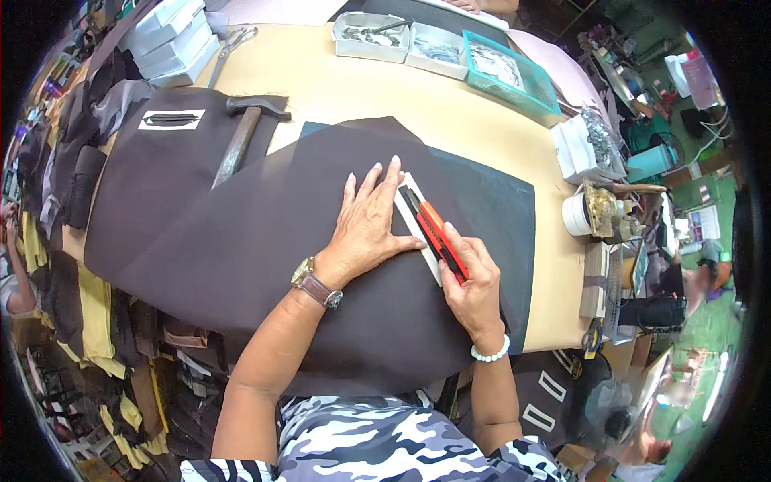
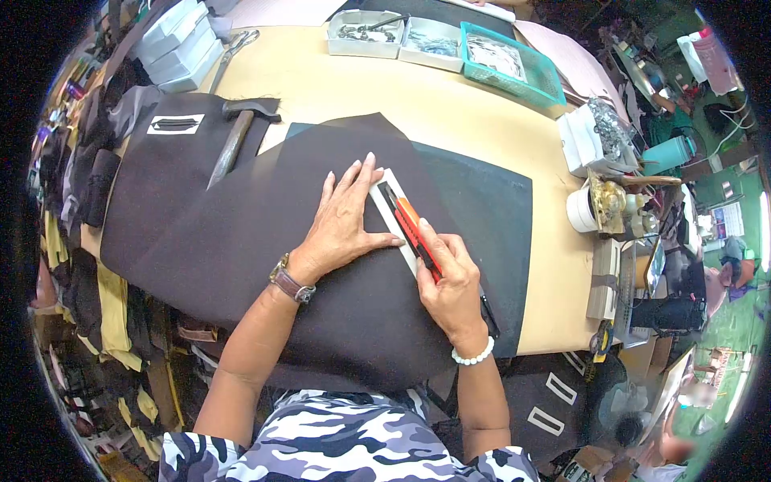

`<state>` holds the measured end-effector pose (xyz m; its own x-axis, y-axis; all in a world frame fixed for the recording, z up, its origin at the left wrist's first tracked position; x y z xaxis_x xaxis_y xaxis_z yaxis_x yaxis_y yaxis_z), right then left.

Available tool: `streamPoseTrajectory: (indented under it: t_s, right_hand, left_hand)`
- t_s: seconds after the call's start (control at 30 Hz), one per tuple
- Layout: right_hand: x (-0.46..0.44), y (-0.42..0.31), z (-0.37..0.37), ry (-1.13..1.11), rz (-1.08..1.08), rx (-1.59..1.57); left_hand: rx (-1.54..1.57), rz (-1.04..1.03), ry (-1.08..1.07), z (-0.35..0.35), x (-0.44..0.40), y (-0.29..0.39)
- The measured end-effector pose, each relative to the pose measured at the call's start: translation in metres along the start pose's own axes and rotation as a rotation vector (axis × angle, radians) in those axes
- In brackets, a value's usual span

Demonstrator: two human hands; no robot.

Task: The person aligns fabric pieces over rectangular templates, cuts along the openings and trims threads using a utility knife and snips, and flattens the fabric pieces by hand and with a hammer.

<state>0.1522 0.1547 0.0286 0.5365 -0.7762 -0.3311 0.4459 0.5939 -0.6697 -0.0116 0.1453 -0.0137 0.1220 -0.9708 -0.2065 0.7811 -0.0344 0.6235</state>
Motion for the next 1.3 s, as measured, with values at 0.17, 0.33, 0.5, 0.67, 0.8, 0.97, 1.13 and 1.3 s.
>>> streamPoseTrajectory:
  t_s: [0.17, 0.33, 0.5, 0.67, 0.8, 0.97, 1.13, 1.3]
  right_hand:
    - [-0.002, -0.001, -0.001, 0.003, 0.029, 0.005]
    - [-0.003, 0.000, -0.001, -0.008, 0.024, 0.005]
    - [-0.003, 0.000, -0.002, -0.011, 0.036, 0.025]
    - [-0.011, -0.008, 0.001, -0.126, -0.017, 0.137]
    - [-0.042, -0.032, 0.009, -0.376, -0.047, 0.479]
    - [-0.079, -0.059, 0.009, -0.431, 0.121, 0.615]
    - [-0.086, -0.066, 0.005, -0.506, 0.199, 0.662]
    - [-0.083, -0.066, 0.006, -0.519, 0.188, 0.655]
  left_hand:
    - [0.018, -0.008, 0.010, 0.001, 0.000, 0.001]
    - [0.014, -0.018, 0.028, 0.000, 0.001, 0.000]
    - [0.006, -0.024, 0.029, -0.001, 0.001, 0.000]
    - [0.000, -0.011, 0.017, -0.002, 0.000, -0.001]
    - [0.001, 0.002, -0.004, -0.001, 0.000, 0.000]
    - [0.005, 0.026, -0.022, -0.002, 0.000, -0.001]
    - [0.005, 0.025, -0.034, -0.004, -0.002, -0.001]
    - [-0.010, 0.012, -0.024, -0.006, -0.001, -0.004]
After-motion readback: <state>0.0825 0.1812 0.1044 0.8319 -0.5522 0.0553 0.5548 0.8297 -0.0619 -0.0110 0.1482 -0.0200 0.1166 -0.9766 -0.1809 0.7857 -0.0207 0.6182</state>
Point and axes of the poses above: each hand's wrist, its own x-axis away from the middle knuckle, its own z-axis out of the back of the hand, y = z × x, the point moved 7 cm from there along -x, towards the middle knuckle, and after that the axes turned 1 degree about -x, right-handed, at the moved point
